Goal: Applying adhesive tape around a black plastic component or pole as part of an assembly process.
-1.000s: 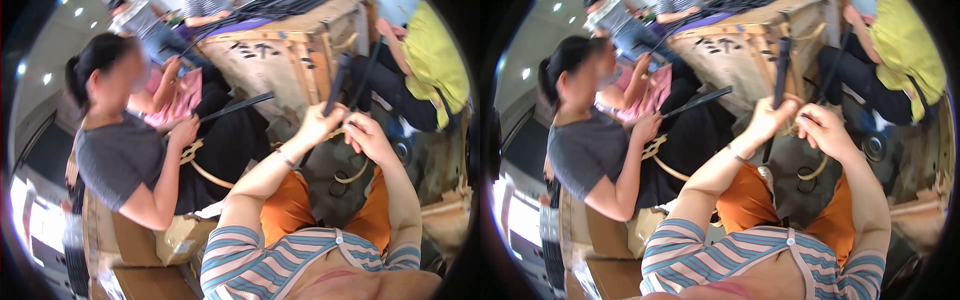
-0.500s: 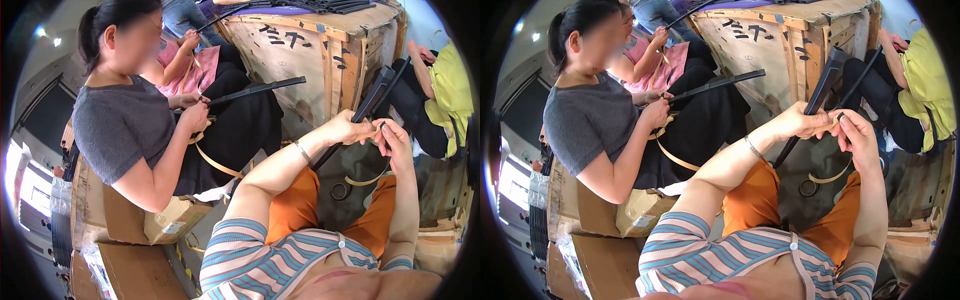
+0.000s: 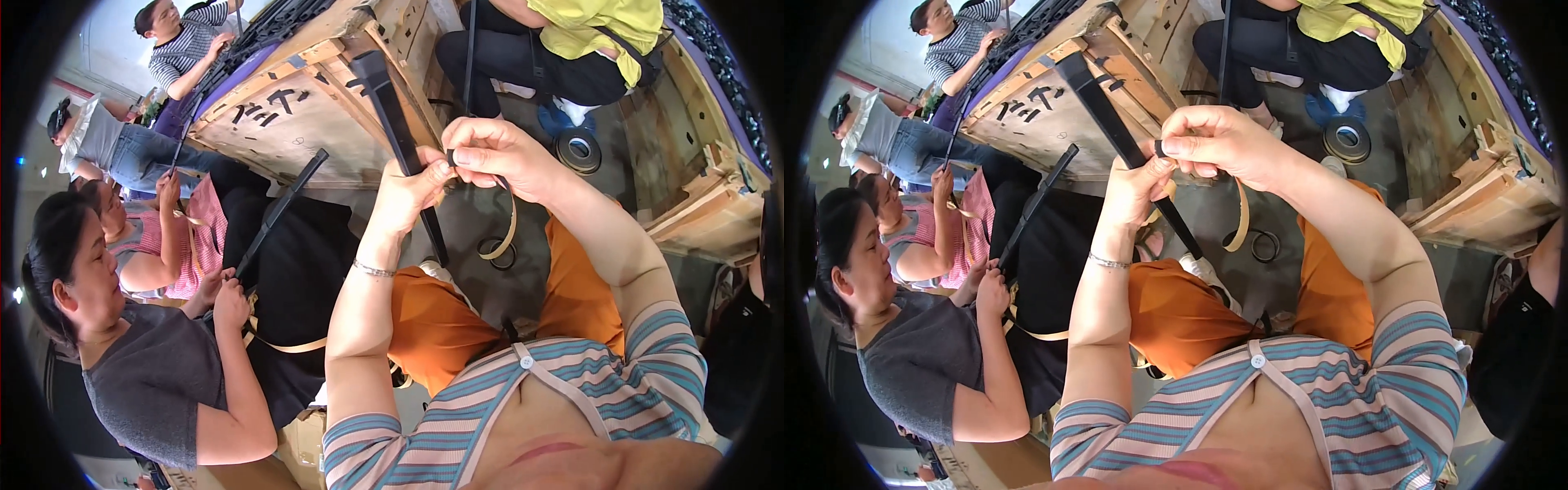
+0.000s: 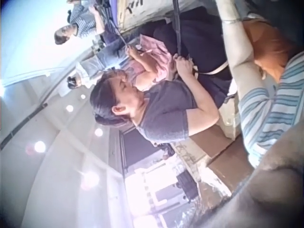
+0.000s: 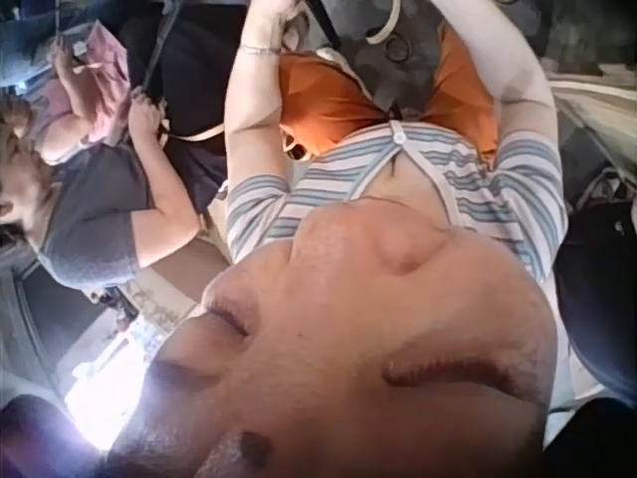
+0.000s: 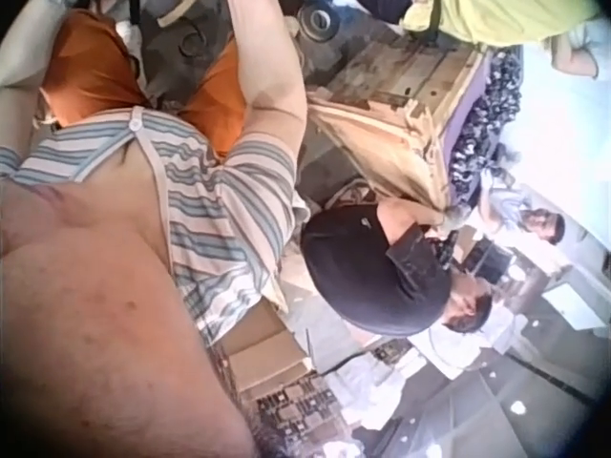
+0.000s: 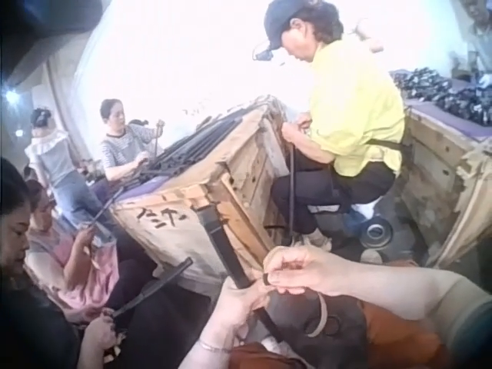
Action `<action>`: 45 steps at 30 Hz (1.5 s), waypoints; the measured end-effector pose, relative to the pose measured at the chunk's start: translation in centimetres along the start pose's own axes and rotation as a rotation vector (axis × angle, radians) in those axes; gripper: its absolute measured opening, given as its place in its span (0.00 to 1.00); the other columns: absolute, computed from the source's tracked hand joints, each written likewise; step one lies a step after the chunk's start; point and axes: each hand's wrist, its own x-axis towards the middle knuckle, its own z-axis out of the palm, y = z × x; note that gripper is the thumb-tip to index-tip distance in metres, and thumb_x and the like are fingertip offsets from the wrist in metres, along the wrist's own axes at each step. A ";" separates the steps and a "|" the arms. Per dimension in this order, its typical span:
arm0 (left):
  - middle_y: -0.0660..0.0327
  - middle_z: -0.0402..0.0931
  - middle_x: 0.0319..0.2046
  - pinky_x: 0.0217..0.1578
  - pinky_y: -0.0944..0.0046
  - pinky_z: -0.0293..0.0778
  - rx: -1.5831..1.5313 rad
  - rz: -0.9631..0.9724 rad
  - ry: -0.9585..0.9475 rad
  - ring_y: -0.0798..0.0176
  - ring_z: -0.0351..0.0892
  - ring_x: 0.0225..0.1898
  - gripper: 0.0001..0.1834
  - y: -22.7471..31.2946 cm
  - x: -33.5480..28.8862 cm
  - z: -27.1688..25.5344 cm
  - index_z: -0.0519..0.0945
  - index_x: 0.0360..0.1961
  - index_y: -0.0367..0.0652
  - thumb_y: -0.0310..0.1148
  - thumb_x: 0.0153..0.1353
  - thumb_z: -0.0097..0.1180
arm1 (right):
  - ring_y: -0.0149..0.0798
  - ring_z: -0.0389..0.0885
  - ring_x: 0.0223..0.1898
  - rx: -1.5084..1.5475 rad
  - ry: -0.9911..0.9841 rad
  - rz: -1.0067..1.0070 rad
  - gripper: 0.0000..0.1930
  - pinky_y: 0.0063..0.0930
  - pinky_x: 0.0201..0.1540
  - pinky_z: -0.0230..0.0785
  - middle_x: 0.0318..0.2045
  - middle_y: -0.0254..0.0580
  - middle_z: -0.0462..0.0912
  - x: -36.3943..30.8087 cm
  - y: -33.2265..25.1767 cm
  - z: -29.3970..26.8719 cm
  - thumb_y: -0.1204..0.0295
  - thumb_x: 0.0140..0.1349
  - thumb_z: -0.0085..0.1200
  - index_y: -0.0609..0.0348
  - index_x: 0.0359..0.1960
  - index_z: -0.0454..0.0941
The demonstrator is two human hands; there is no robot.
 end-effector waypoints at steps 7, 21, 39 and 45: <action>0.71 0.62 0.14 0.13 0.77 0.49 -0.140 -0.057 -0.077 0.78 0.54 0.13 0.11 -1.0 -0.7 -0.4 0.74 0.27 0.42 0.36 0.52 0.62 | 0.22 0.67 0.14 0.077 -0.024 0.086 0.07 0.12 0.15 0.54 0.28 0.37 0.76 -1.1 -0.6 2.2 0.70 0.61 0.50 0.58 0.28 0.68; 0.71 0.59 0.12 0.13 0.77 0.49 -0.209 -0.130 -0.123 0.78 0.53 0.12 0.14 -0.8 0.1 -0.1 0.71 0.29 0.42 0.40 0.53 0.61 | 0.18 0.59 0.13 -0.106 -0.019 0.173 0.09 0.12 0.14 0.50 0.16 0.29 0.68 -1.1 -2.2 1.1 0.67 0.61 0.49 0.62 0.33 0.71; 0.68 0.59 0.20 0.17 0.75 0.53 -0.283 -0.056 -0.390 0.73 0.57 0.19 0.27 -2.8 1.8 2.7 0.65 0.25 0.45 0.60 0.49 0.53 | 0.18 0.67 0.15 -0.296 0.250 -0.175 0.07 0.12 0.16 0.59 0.15 0.26 0.71 2.1 -1.7 -0.4 0.72 0.57 0.54 0.62 0.25 0.73; 0.67 0.66 0.21 0.25 0.75 0.62 -0.111 0.141 0.017 0.74 0.63 0.23 0.20 -3.1 1.6 3.9 0.74 0.33 0.38 0.46 0.65 0.40 | 0.20 0.69 0.16 -0.210 0.265 -0.173 0.08 0.12 0.19 0.62 0.15 0.30 0.71 1.0 -3.4 -0.5 0.72 0.57 0.53 0.62 0.24 0.73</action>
